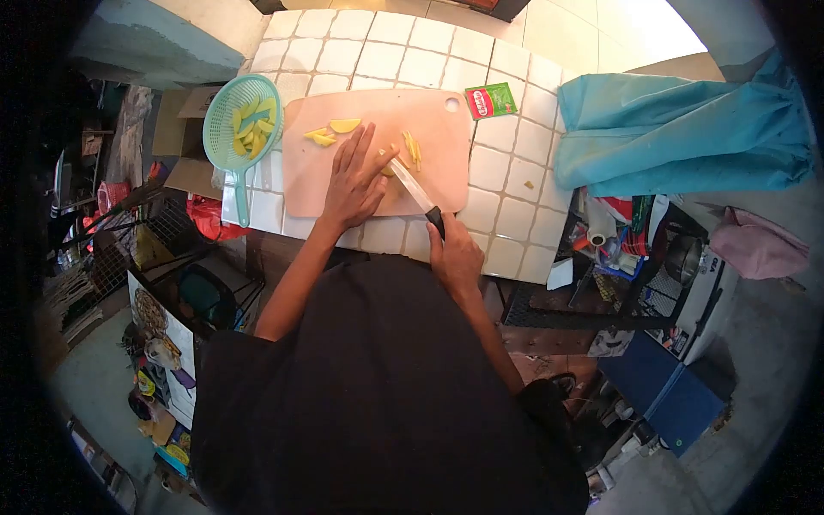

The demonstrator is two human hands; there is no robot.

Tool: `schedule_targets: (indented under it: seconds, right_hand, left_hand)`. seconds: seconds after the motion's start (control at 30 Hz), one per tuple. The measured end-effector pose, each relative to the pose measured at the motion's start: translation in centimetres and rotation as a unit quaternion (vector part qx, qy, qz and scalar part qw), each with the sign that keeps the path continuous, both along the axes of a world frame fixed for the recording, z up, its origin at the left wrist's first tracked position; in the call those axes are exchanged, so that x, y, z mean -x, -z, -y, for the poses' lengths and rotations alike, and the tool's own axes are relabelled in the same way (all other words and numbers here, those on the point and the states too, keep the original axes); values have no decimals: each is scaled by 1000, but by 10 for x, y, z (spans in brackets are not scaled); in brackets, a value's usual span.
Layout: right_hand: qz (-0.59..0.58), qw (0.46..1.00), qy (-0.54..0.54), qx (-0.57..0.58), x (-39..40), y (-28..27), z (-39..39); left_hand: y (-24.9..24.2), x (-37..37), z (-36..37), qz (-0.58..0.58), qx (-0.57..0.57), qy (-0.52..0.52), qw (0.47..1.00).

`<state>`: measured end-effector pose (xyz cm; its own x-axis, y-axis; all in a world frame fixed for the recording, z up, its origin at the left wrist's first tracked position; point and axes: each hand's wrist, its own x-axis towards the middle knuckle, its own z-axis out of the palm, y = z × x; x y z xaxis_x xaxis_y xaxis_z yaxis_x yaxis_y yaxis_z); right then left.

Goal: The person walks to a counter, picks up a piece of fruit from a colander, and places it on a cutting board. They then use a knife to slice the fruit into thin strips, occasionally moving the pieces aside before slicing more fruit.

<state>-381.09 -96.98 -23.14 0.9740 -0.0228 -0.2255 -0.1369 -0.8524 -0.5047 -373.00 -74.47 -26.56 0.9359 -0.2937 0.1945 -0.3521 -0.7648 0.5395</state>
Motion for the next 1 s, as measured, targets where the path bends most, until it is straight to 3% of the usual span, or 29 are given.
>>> schedule_targets:
  seconds: [0.17, 0.23, 0.33, 0.4, 0.5, 0.73, 0.8, 1.0]
  right_hand:
    - [-3, 1000, 0, -6, -1, -4, -2]
    - [-7, 1000, 6, -16, -2, -3, -2]
    - [-60, 993, 47, -87, -4, 1, -2]
    - [-126, 960, 78, -236, -4, 7, -1]
    - [-145, 943, 60, -294, -2, 23, -2]
    - [-146, 945, 40, -289, -8, 19, -11]
    - [-152, 960, 26, -235, -10, 11, -12]
    - [-135, 968, 3, -210, -12, 5, -15]
  left_hand:
    - [-2, -1, 1, 22, -21, 28, 999]
    - [0, -1, 1, 66, 73, -54, 994]
    - [8, 4, -2, 80, 85, -108, 987]
    - [8, 4, -2, 75, 82, -99, 989]
    - [8, 2, 0, 71, 74, -90, 991]
    - [11, 0, 0, 71, 75, -97, 990]
    - [9, -1, 0, 70, 75, -95, 990]
    - [9, -1, -1, 77, 65, -83, 991]
